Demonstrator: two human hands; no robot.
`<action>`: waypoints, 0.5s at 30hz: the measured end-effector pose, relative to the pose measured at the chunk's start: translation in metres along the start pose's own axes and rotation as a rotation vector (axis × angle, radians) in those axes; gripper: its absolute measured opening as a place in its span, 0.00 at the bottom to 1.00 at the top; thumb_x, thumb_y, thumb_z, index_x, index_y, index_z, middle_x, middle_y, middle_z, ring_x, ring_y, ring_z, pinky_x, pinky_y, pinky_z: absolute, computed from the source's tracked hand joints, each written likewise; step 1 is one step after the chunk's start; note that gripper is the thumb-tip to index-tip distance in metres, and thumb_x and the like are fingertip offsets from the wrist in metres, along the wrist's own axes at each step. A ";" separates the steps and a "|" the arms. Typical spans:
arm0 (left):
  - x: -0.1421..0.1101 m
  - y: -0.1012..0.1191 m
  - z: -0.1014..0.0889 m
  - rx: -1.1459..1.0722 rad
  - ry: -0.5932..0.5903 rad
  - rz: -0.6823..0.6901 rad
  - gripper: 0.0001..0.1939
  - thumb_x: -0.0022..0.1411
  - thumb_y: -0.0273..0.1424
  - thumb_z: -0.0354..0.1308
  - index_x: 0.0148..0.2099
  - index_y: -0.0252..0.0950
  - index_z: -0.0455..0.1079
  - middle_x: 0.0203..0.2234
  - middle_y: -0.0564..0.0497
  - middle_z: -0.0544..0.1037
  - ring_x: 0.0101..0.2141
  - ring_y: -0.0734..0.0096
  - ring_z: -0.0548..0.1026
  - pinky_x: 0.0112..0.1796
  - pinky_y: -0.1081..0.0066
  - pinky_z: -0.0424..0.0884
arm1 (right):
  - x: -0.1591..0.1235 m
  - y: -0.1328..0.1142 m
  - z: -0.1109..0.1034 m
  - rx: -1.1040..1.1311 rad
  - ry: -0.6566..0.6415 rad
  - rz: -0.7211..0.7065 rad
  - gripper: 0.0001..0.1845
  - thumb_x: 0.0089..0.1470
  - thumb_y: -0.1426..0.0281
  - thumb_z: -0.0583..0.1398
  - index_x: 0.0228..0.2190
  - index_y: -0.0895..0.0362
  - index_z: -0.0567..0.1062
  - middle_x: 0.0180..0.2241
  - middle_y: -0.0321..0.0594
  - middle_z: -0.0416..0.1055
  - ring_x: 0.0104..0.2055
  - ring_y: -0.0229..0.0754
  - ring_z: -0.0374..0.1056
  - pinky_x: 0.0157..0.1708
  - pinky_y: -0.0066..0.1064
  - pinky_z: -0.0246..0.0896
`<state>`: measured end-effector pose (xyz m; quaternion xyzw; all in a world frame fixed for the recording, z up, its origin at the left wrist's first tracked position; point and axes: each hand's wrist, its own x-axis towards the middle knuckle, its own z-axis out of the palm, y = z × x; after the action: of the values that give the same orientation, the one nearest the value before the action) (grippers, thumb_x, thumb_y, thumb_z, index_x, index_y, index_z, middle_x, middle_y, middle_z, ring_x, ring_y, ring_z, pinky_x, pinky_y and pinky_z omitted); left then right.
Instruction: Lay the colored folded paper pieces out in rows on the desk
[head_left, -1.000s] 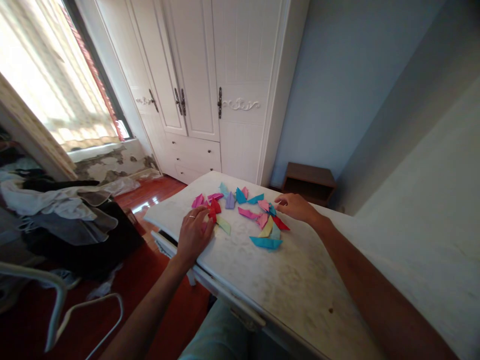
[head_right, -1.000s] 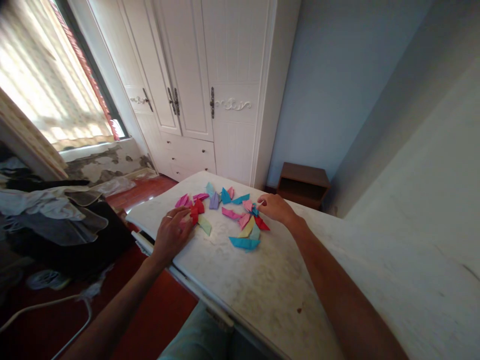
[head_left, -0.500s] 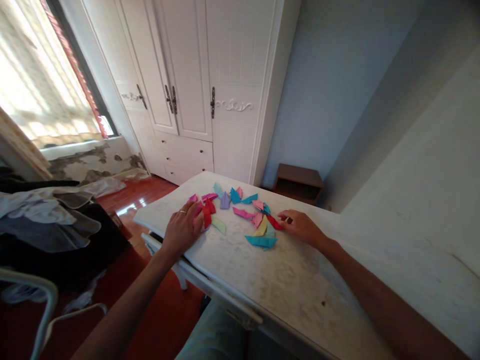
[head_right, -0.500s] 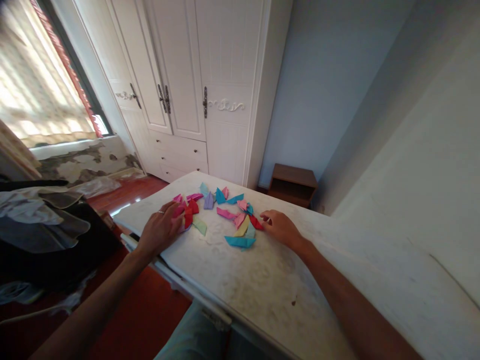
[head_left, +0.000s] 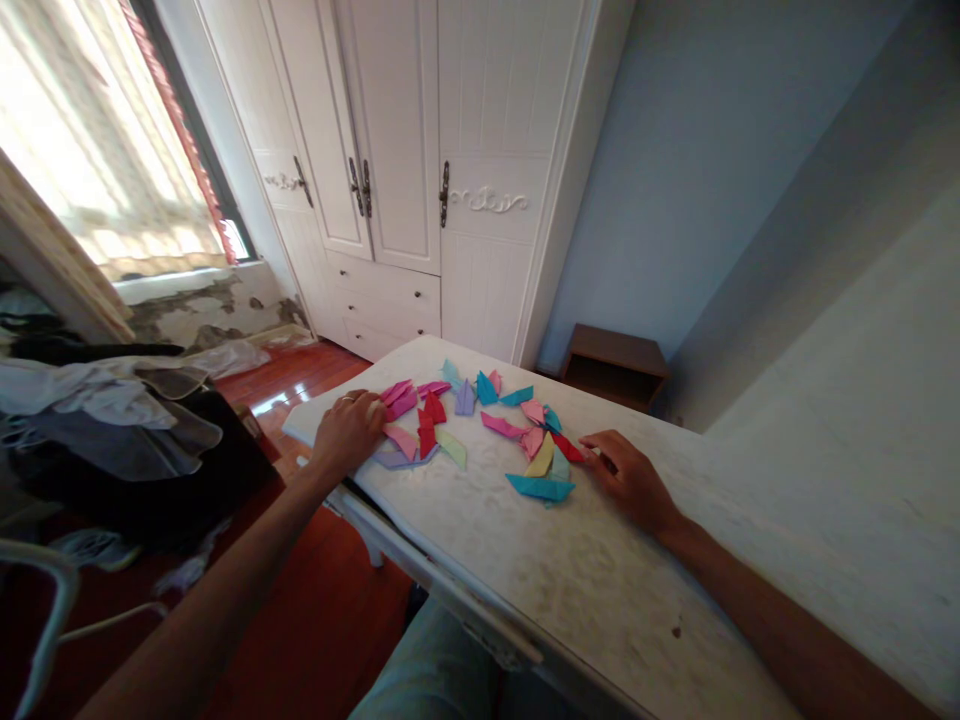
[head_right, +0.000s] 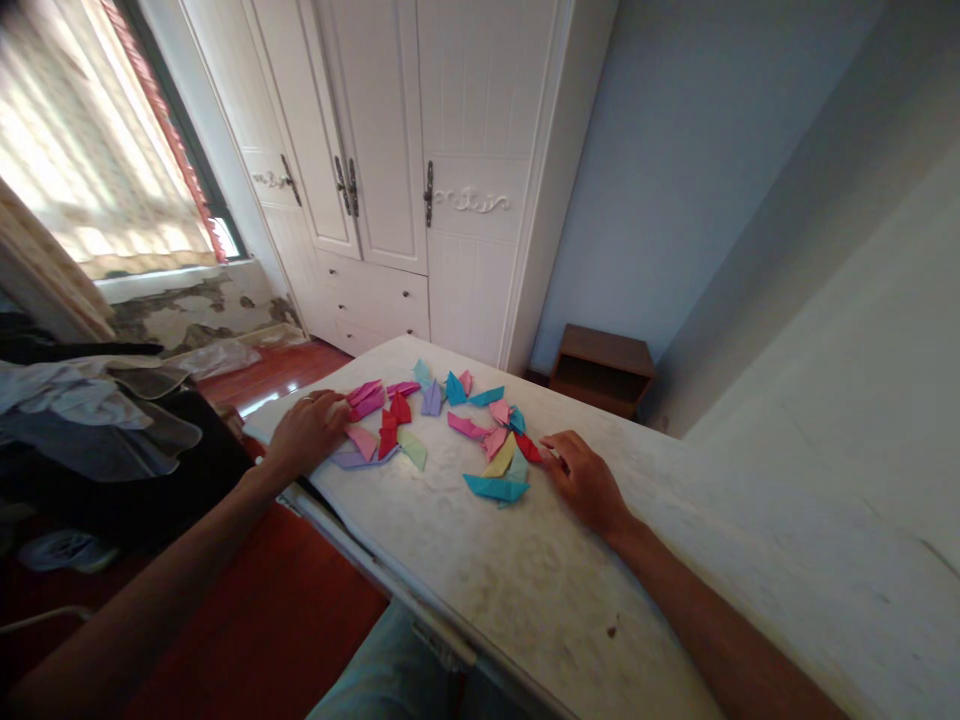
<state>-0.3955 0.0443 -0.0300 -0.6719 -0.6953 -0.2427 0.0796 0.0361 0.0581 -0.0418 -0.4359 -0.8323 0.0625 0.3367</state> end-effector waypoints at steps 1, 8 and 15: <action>0.000 0.001 0.000 -0.010 0.026 -0.008 0.22 0.66 0.40 0.42 0.46 0.32 0.73 0.47 0.37 0.74 0.50 0.52 0.70 0.51 0.54 0.66 | -0.001 0.000 0.000 -0.007 -0.002 -0.003 0.15 0.65 0.62 0.51 0.41 0.59 0.73 0.40 0.45 0.70 0.40 0.41 0.68 0.40 0.33 0.63; -0.006 0.027 -0.012 -0.144 -0.042 0.320 0.28 0.64 0.50 0.48 0.54 0.35 0.72 0.52 0.42 0.73 0.55 0.55 0.67 0.55 0.56 0.62 | -0.002 -0.003 0.000 -0.030 0.023 -0.005 0.15 0.64 0.63 0.52 0.40 0.59 0.73 0.39 0.45 0.71 0.39 0.42 0.68 0.39 0.34 0.63; 0.001 0.052 -0.014 0.010 -0.218 0.232 0.30 0.62 0.47 0.53 0.59 0.32 0.66 0.54 0.40 0.71 0.55 0.54 0.68 0.55 0.56 0.63 | -0.003 -0.008 -0.001 -0.036 0.006 0.008 0.14 0.63 0.65 0.51 0.40 0.58 0.73 0.40 0.47 0.72 0.40 0.44 0.68 0.41 0.36 0.63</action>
<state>-0.3479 0.0377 -0.0055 -0.7697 -0.6186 -0.1541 0.0348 0.0325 0.0505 -0.0389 -0.4452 -0.8306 0.0476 0.3311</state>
